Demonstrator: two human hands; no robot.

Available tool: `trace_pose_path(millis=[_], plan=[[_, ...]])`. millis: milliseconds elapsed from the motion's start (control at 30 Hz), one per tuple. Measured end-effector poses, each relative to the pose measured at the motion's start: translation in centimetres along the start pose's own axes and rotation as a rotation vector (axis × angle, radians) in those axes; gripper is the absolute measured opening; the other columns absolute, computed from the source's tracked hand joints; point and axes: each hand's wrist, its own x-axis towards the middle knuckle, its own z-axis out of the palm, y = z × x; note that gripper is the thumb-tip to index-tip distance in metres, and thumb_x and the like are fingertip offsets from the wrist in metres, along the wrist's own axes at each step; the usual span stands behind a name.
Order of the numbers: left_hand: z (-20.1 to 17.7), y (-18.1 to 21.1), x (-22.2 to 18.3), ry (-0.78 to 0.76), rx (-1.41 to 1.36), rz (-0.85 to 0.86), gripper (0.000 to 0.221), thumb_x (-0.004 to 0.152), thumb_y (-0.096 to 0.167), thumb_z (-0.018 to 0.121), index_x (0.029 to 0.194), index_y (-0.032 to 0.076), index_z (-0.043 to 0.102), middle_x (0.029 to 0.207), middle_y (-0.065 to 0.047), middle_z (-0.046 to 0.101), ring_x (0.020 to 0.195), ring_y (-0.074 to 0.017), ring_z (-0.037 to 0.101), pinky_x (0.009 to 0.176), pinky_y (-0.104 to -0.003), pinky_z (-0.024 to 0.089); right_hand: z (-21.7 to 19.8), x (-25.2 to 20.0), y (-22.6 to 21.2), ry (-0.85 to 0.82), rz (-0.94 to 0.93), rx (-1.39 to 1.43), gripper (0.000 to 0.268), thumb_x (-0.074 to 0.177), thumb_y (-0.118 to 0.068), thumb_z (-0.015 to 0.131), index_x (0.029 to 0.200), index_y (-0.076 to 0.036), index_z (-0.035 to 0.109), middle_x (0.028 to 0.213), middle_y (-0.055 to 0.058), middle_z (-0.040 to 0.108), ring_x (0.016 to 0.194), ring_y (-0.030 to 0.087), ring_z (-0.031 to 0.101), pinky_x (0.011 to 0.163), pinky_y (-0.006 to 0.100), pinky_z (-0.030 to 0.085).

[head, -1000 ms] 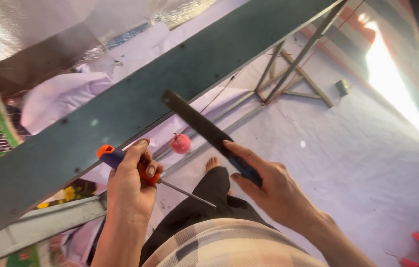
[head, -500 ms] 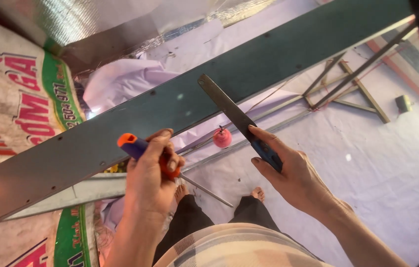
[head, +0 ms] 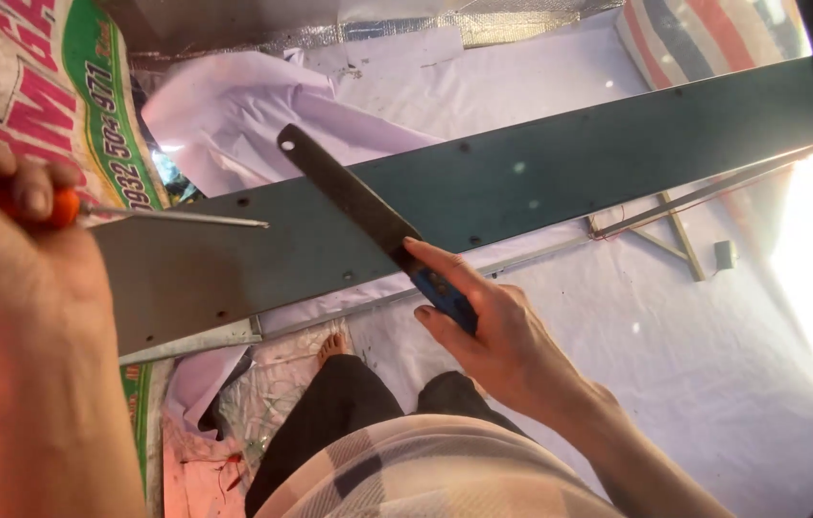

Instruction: The person is using a screwdriver to fasten screws into a metal frame and using a metal bar to align or prepare the frame components.

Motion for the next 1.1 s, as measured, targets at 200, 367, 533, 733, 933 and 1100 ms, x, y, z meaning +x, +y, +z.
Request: trace_pose_path(millis=[200,367,533,733,933,1100], plan=[[4.2,0.2,0.7,-0.096,0.101,0.165,0.017,0.105,0.025,0.071,0.098,0.013,0.061,0.070,0.004,0.049,0.051,-0.0064,0.038,0.055,-0.027,0.041,3.2,0.0,-1.4,0.015,-0.035,-0.041,0.060,0.088,-0.008,0.066,0.146,-0.014,0.055,0.061,0.003,0.065,0.042,0.014,0.046,0.040,0.029,0.034],[5.2,-0.4,0.4,-0.239,0.245,0.268,0.013,0.116,0.021,0.062,0.113,0.010,0.055,0.076,0.001,0.049,0.053,-0.0068,0.037,0.061,-0.025,0.046,3.8,-0.8,-0.6,0.075,0.061,-0.071,0.060,0.090,-0.011,0.067,0.148,-0.018,0.055,0.061,0.003,0.068,0.040,0.014,0.046,0.039,0.029,0.033],[4.7,-2.4,1.3,-0.337,0.285,0.370,0.008,0.121,0.009,0.057,0.118,0.006,0.050,0.083,-0.003,0.050,0.062,-0.0093,0.042,0.065,-0.027,0.050,3.8,-1.2,0.1,0.119,0.100,-0.054,0.059,0.090,-0.011,0.067,0.148,-0.017,0.054,0.058,0.002,0.065,0.039,0.013,0.045,0.039,0.030,0.031],[5.8,-2.2,1.2,-0.388,0.275,0.395,0.010,0.120,0.002,0.056,0.115,0.003,0.048,0.081,-0.004,0.048,0.059,-0.0103,0.045,0.059,-0.026,0.047,3.7,-0.6,0.2,0.127,0.141,-0.039,0.060,0.091,-0.013,0.066,0.149,-0.020,0.053,0.064,0.002,0.076,0.038,0.012,0.050,0.039,0.028,0.031],[6.4,-1.4,0.0,-0.509,0.408,0.392,0.007,0.120,0.001,0.057,0.116,0.001,0.050,0.080,-0.004,0.052,0.060,-0.0107,0.047,0.059,-0.024,0.044,3.7,0.2,0.2,0.147,0.128,-0.037,0.061,0.090,-0.011,0.067,0.149,-0.019,0.053,0.064,0.003,0.074,0.040,0.013,0.049,0.039,0.030,0.031],[5.8,-1.6,-2.6,-0.600,0.387,0.482,0.014,0.106,-0.014,0.054,0.112,-0.001,0.051,0.085,-0.008,0.057,0.063,-0.0137,0.052,0.057,-0.026,0.046,3.5,0.5,0.6,0.143,0.171,-0.045,0.060,0.091,-0.013,0.067,0.149,-0.022,0.054,0.075,0.002,0.078,0.043,0.013,0.049,0.040,0.029,0.032]])
